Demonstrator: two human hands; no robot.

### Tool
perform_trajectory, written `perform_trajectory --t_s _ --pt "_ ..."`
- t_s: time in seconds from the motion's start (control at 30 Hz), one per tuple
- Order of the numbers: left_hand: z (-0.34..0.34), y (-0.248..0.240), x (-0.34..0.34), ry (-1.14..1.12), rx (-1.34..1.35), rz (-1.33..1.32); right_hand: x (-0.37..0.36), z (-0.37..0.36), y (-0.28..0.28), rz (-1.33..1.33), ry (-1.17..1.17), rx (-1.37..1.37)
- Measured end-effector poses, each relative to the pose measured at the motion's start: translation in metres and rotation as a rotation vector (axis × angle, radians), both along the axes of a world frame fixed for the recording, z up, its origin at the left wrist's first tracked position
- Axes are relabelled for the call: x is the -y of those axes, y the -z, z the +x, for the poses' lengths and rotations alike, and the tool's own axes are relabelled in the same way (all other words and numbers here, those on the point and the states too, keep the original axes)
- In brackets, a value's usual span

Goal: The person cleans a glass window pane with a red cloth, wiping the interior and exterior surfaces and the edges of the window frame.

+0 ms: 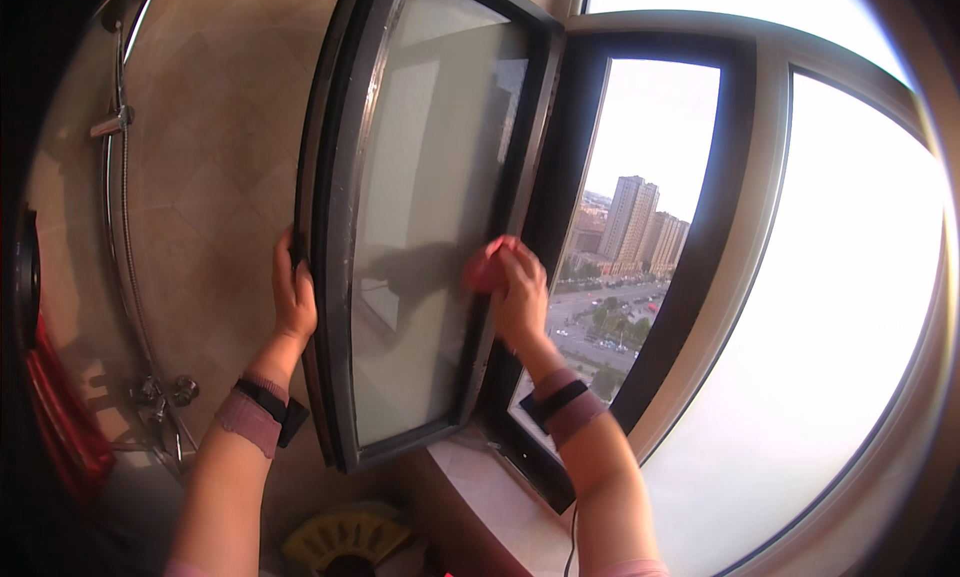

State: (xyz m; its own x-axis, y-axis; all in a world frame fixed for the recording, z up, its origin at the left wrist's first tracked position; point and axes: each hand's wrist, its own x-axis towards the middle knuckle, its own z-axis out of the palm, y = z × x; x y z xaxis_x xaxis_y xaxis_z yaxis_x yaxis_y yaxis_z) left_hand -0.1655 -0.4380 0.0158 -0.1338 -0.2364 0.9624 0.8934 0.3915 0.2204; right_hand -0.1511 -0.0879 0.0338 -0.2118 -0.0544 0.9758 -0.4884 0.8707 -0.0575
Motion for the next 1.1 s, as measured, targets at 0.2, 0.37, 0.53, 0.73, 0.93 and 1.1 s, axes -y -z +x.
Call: perform_trajectory --t_s 0.2,0.37,0.53,0.73,0.93,1.1 --pt "0.005 0.0 0.0 -0.029 0.0 -0.015 -0.012 -0.032 -0.208 0.142 0.006 -0.463" --pt "0.001 -0.001 0.0 0.022 -0.022 -0.027 -0.003 -0.036 -0.324 0.312 0.357 -0.515" --pt "0.01 -0.002 0.008 -0.036 -0.019 -0.029 0.02 -0.05 -0.36 0.342 0.488 -0.477" --pt "0.006 0.0 0.001 -0.026 -0.017 -0.021 0.017 -0.08 -0.374 0.169 0.544 -0.272" --pt "0.011 0.001 0.01 0.033 0.086 0.002 0.033 -0.066 -0.366 0.228 0.605 -0.102" --pt "0.011 0.001 0.01 0.043 0.062 -0.015 -0.019 -0.103 -0.395 0.263 0.629 -0.068"
